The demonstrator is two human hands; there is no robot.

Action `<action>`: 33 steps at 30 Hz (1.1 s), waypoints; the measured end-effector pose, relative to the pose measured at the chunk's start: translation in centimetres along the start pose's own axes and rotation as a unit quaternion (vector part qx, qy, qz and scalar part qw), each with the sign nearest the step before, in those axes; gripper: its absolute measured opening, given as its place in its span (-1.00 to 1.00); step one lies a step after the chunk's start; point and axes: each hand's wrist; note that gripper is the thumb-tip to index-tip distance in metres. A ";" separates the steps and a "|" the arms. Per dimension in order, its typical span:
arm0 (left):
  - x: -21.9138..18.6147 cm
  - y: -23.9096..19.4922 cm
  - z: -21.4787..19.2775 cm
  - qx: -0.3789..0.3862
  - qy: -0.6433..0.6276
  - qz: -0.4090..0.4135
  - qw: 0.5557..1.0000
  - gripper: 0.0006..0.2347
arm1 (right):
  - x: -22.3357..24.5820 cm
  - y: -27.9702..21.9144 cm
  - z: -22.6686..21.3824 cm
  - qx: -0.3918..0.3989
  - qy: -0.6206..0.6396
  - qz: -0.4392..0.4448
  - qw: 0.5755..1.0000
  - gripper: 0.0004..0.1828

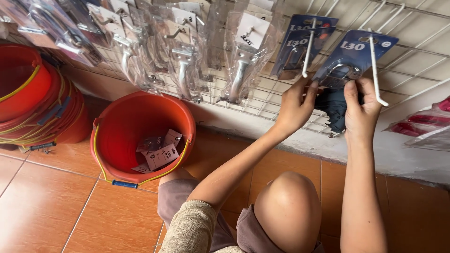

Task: The person sits on the floor and repeatedly wipes packaged padlocks with a dark cloth. They pick up each lock from a red bucket, wipe the plastic packaging, and hang it on a wall grid. The person also wipes a metal hook before hanging it.

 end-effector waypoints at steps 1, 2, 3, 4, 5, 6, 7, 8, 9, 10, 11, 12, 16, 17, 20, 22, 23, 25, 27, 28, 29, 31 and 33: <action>0.4 0.0 0.1 -0.003 0.001 0.000 1.000 -0.69 | 0.1 -0.1 0.0 0.003 0.001 0.000 1.000 -0.73; 0.9 -0.1 0.1 0.003 -0.010 -0.005 1.000 -0.71 | 0.2 -0.2 0.1 -0.001 -0.020 -0.013 1.000 -0.76; 1.3 -0.2 0.1 0.006 -0.020 -0.011 1.000 -0.72 | 0.3 -0.3 0.2 -0.002 -0.040 -0.026 0.999 -0.78; 1.7 -0.2 0.1 0.002 -0.019 -0.012 1.000 -0.72 | -0.2 -0.3 -0.2 0.002 -0.039 -0.026 0.999 -0.78; 2.1 -0.3 -0.1 0.019 0.010 -0.013 1.000 -0.70 | -0.7 -0.3 -0.3 0.005 -0.016 -0.001 1.000 -0.76; 2.5 -0.4 -0.4 0.036 0.038 -0.014 0.999 -0.68 | -1.2 -0.3 -0.3 0.007 0.007 0.024 1.000 -0.74; 3.1 -0.5 -0.3 0.021 0.044 -0.017 0.999 -0.68 | -2.8 0.0 -1.0 0.022 0.012 0.025 0.999 -0.74; 3.7 -0.6 -0.4 0.038 0.018 -0.017 0.999 -0.62 | -4.4 0.2 -1.5 -0.002 0.023 0.049 0.999 -0.73; 4.2 -0.7 -0.7 0.054 -0.009 -0.015 0.998 -0.54 | -5.9 0.5 -1.7 -0.025 0.034 0.072 0.997 -0.72; 5.1 -0.9 -0.7 0.038 -0.004 -0.015 0.999 -0.54 | -5.4 -0.1 -1.6 -0.008 0.038 0.072 0.997 -0.72; 6.0 -0.9 -0.7 0.049 0.001 -0.020 0.999 -0.48 | -5.1 -0.5 -1.6 0.022 0.068 0.054 0.996 -0.80; 6.9 -0.7 -0.8 0.061 0.006 -0.025 0.998 -0.41 | -4.7 -0.6 -1.5 0.051 0.099 0.037 0.993 -0.88; 6.3 -3.4 -4.4 0.053 0.029 -0.010 0.998 -0.51 | -12.4 -0.4 -4.1 0.138 0.168 0.185 0.958 -0.41; 5.4 -4.4 -6.1 0.070 0.047 -0.015 0.996 -0.61 | -14.0 -0.7 -4.9 0.210 0.123 0.157 0.957 -0.46; 4.6 -7.7 -12.8 0.097 0.055 -0.049 0.993 -0.70 | -18.8 -1.9 -6.2 0.332 -0.006 0.078 0.940 -0.42; 3.9 -9.5 -18.6 0.112 0.043 -0.075 0.990 -0.75 | -18.1 -4.2 -5.5 0.376 -0.087 0.026 0.922 -0.24; 3.1 -10.2 -21.9 0.107 0.098 -0.090 0.985 -0.81 | -15.5 -6.0 -4.6 0.304 -0.044 0.132 0.942 -0.47; 2.5 -11.2 -29.0 0.095 0.155 -0.109 0.977 -0.83 | -11.2 -8.1 -2.9 0.236 -0.001 0.237 0.942 -0.60; 2.9 -11.7 -36.5 0.066 0.311 -0.229 0.920 -0.81 | -7.4 -8.5 -1.3 0.309 -0.100 0.136 0.936 -0.53; 5.1 -12.0 -40.0 0.061 0.312 -0.232 0.919 -0.81 | -6.0 -8.3 -0.4 0.315 -0.098 0.136 0.934 -0.53; 7.3 -12.1 -43.5 0.010 0.372 -0.271 0.888 -0.79 | -4.7 -8.0 0.6 0.360 -0.142 0.072 0.919 -0.50; 11.0 -12.4 -49.2 -0.045 0.429 -0.309 0.848 -0.74 | -2.2 -7.4 2.9 0.406 -0.183 0.006 0.895 -0.45; 14.3 -13.1 -53.2 -0.112 0.476 -0.333 0.806 -0.79 | 0.1 -7.0 5.4 0.531 -0.240 -0.114 0.805 -0.48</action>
Point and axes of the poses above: each hand's wrist, its own y-axis towards the middle knuckle, its own z-axis out of the palm, x = y × z, and after that the axes turned 11 degrees about -y, right-handed
